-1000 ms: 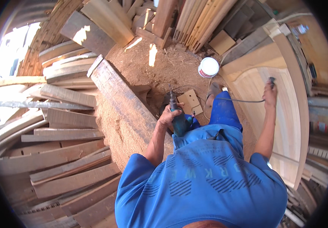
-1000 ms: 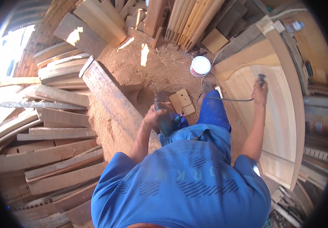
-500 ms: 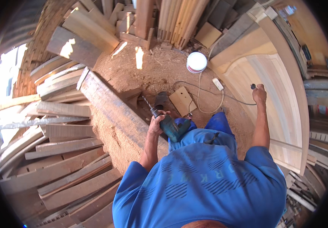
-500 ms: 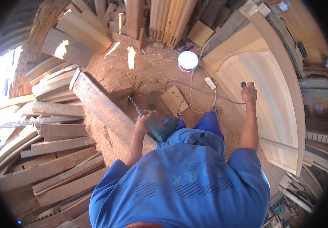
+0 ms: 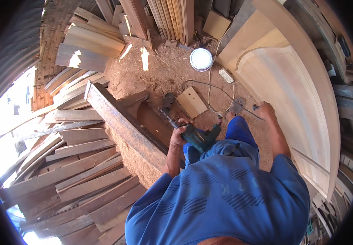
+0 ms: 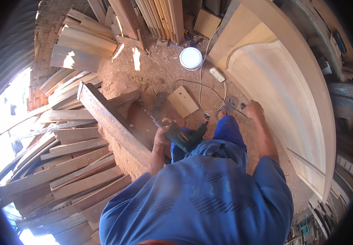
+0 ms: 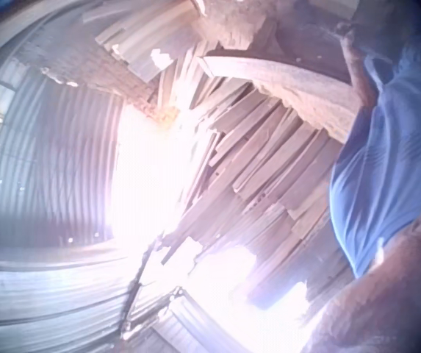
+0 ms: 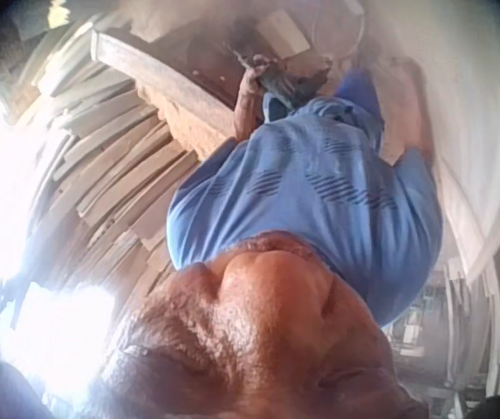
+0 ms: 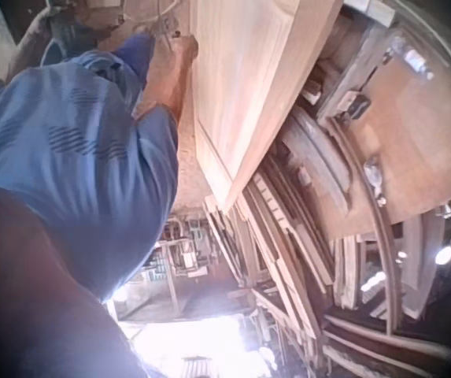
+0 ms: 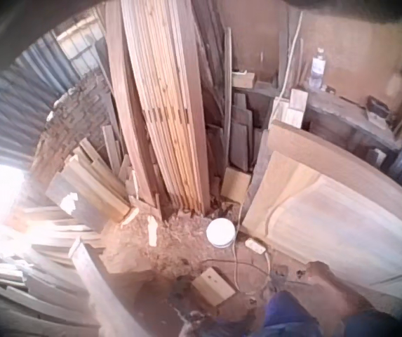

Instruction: The person inserts a drill bit into a corded drill, plugs it in, and drills holes into a small wooden block placed on the floor. The person then unplugs the drill and sets it aside.

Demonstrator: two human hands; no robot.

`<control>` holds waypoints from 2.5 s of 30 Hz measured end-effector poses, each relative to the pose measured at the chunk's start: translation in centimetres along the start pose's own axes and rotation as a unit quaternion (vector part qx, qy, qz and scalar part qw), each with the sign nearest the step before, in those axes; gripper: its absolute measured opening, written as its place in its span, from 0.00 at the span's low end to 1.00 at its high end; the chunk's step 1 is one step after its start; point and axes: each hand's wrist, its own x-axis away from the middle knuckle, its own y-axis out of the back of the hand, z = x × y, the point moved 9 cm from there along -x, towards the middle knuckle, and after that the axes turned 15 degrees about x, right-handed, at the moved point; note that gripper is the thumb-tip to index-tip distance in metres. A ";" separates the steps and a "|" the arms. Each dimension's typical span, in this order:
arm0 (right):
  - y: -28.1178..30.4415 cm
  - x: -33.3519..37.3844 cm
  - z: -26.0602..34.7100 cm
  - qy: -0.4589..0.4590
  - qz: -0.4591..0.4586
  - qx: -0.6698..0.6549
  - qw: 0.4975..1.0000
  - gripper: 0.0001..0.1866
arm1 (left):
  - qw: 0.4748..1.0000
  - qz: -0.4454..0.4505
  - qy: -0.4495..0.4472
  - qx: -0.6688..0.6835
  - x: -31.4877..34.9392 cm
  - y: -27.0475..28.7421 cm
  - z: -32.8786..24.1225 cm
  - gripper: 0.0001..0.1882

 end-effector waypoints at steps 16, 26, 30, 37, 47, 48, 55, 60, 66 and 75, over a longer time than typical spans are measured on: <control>-10.1 9.8 -30.3 -0.146 0.032 -0.067 0.986 0.33 | 0.985 0.077 0.020 0.154 -0.3 -7.7 6.0 0.21; -4.5 -9.7 4.5 0.084 -0.059 -0.169 0.980 0.18 | 0.989 0.033 0.085 0.114 -4.8 -0.7 5.2 0.24; -4.6 -16.8 11.7 0.112 -0.046 -0.128 0.984 0.18 | 0.991 0.000 0.058 0.124 -8.4 6.4 6.0 0.21; -10.6 -32.4 18.4 0.099 -0.046 -0.028 0.994 0.24 | 0.985 -0.042 -0.040 0.161 -16.2 13.9 7.0 0.21; -17.2 -38.3 23.9 0.094 -0.004 -0.132 0.987 0.36 | 0.991 -0.057 -0.042 0.112 -20.0 17.7 7.8 0.24; -19.3 -38.0 24.2 0.091 0.035 -0.152 0.984 0.35 | 0.992 -0.057 -0.040 0.105 -20.1 17.8 7.8 0.24; -27.4 -31.7 30.0 0.238 0.105 0.004 0.966 0.22 | 0.994 -0.048 -0.021 0.097 -21.2 16.6 7.5 0.23; -28.9 -32.3 28.1 0.221 0.125 0.006 0.967 0.13 | 0.994 -0.068 -0.012 0.089 -20.9 17.9 7.1 0.23; -25.0 -32.9 24.9 0.180 0.035 -0.139 0.973 0.10 | 0.996 -0.055 -0.020 0.062 -21.5 18.2 7.1 0.23; -26.6 -33.5 35.1 0.269 -0.040 0.396 0.877 0.28 | 0.996 -0.083 -0.023 0.012 -21.1 17.6 6.1 0.23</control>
